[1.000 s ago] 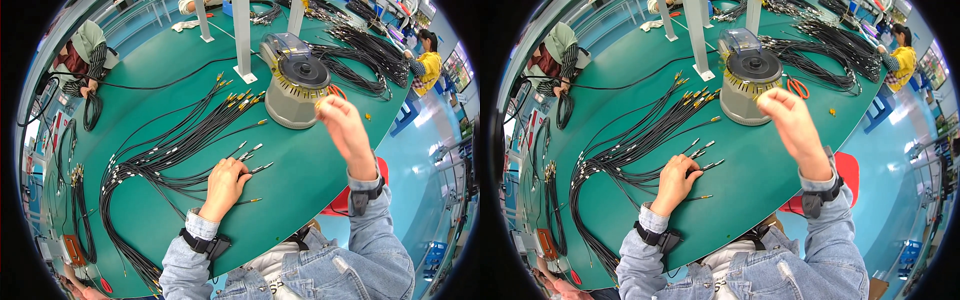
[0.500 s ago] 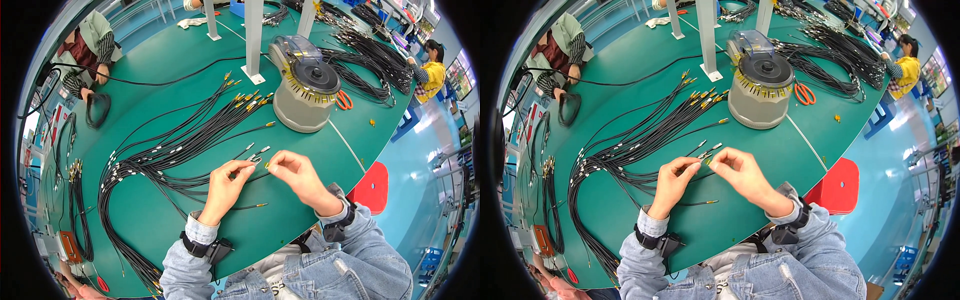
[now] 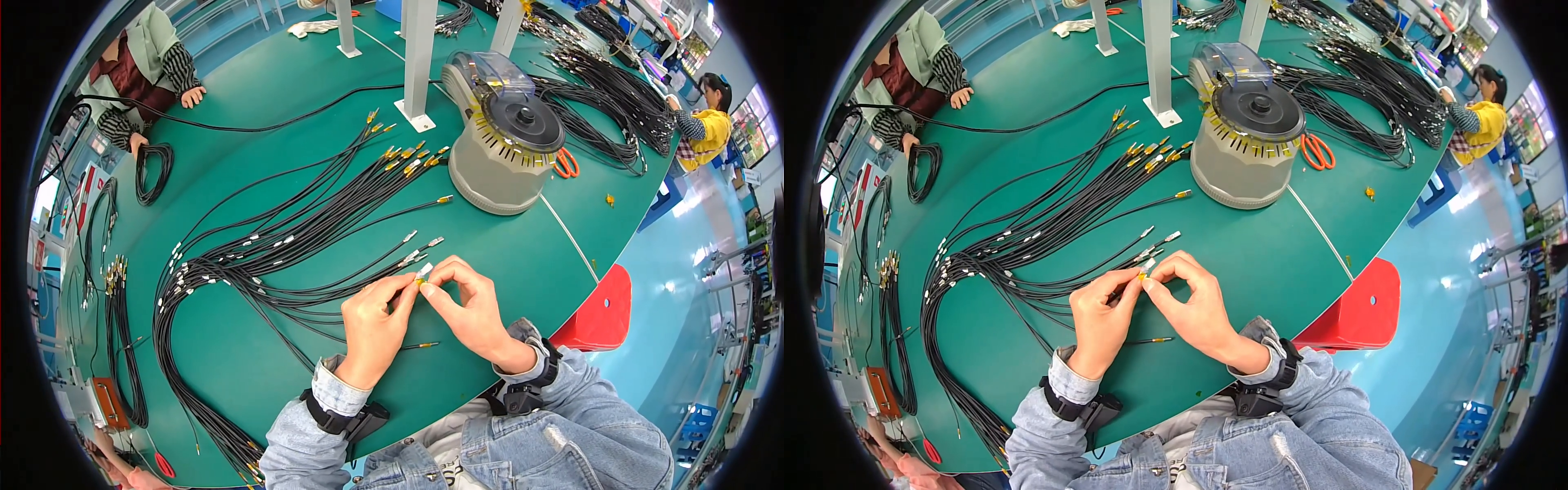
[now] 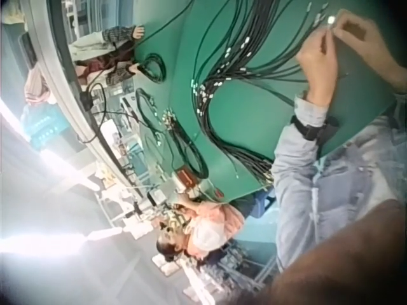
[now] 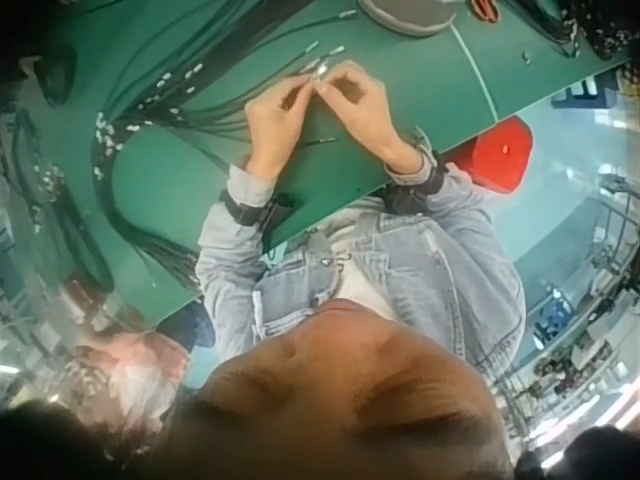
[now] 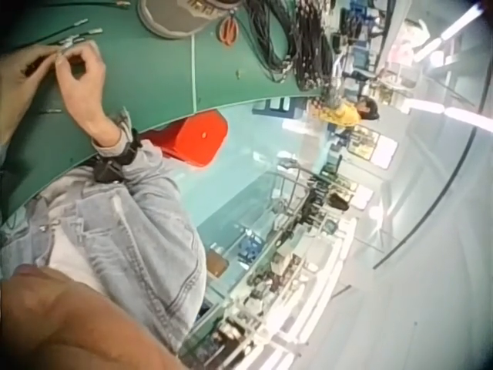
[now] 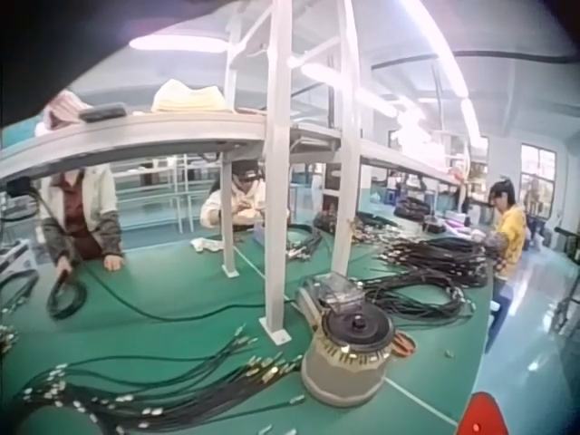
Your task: The person organizes a bundle of wires by hand, then picks up a dispenser and places it on the table. They then take a component from the dispenser and apply it to the end of a wire.
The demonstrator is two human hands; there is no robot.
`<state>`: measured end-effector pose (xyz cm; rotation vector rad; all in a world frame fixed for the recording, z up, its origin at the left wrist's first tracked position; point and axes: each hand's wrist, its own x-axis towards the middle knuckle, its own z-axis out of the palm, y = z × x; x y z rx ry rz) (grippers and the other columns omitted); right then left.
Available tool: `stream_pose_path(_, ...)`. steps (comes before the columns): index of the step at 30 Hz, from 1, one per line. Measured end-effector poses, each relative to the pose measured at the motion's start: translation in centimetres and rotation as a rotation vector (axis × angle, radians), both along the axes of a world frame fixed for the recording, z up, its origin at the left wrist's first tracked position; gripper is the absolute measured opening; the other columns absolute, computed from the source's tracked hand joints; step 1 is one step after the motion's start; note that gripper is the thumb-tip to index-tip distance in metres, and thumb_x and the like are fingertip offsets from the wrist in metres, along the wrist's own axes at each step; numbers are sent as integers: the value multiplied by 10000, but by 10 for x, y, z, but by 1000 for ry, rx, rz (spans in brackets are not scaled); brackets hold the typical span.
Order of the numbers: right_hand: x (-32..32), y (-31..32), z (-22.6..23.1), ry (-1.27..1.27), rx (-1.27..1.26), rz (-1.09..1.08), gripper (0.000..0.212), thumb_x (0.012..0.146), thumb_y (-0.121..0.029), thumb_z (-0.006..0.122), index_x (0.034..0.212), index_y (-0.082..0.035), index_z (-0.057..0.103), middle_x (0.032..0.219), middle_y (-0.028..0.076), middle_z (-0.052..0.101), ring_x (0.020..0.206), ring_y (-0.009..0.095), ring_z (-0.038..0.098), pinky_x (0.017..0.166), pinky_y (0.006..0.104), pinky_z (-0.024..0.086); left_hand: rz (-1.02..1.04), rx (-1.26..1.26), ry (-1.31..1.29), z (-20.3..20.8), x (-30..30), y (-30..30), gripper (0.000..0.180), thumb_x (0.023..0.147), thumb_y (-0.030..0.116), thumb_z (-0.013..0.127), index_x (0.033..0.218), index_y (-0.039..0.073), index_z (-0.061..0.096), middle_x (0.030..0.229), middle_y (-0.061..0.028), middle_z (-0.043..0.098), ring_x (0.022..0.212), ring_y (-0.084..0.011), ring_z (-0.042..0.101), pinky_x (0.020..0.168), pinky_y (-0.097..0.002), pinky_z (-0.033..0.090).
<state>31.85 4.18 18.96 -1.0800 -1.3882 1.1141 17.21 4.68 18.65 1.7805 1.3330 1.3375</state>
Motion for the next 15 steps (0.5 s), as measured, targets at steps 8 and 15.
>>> stream_pose_path(8, -4, 2, -2, 19, -13, -57, 55, 825, -20, 626, 818, 20, 588, 863, 50, 572, 802, 125, 543, 758, 260, 435, 21, 178, 135, 2, 1, 0, 128, 754, 11, 717, 877, 6, 680, 772, -115, 685, 642, -209, 653, 568, -276, 505)
stream_pose_path(15, -5, 3, -2, 11, 11, -92, 64, 813, -16, 628, 795, 22, 580, 830, 45, 574, 765, 123, 552, 723, 257, 449, 34, 185, 141, 2, 2, 0, 118, 751, 8, 718, 861, 5, 676, 771, -111, 685, 653, -213, 659, 580, -277, 510)
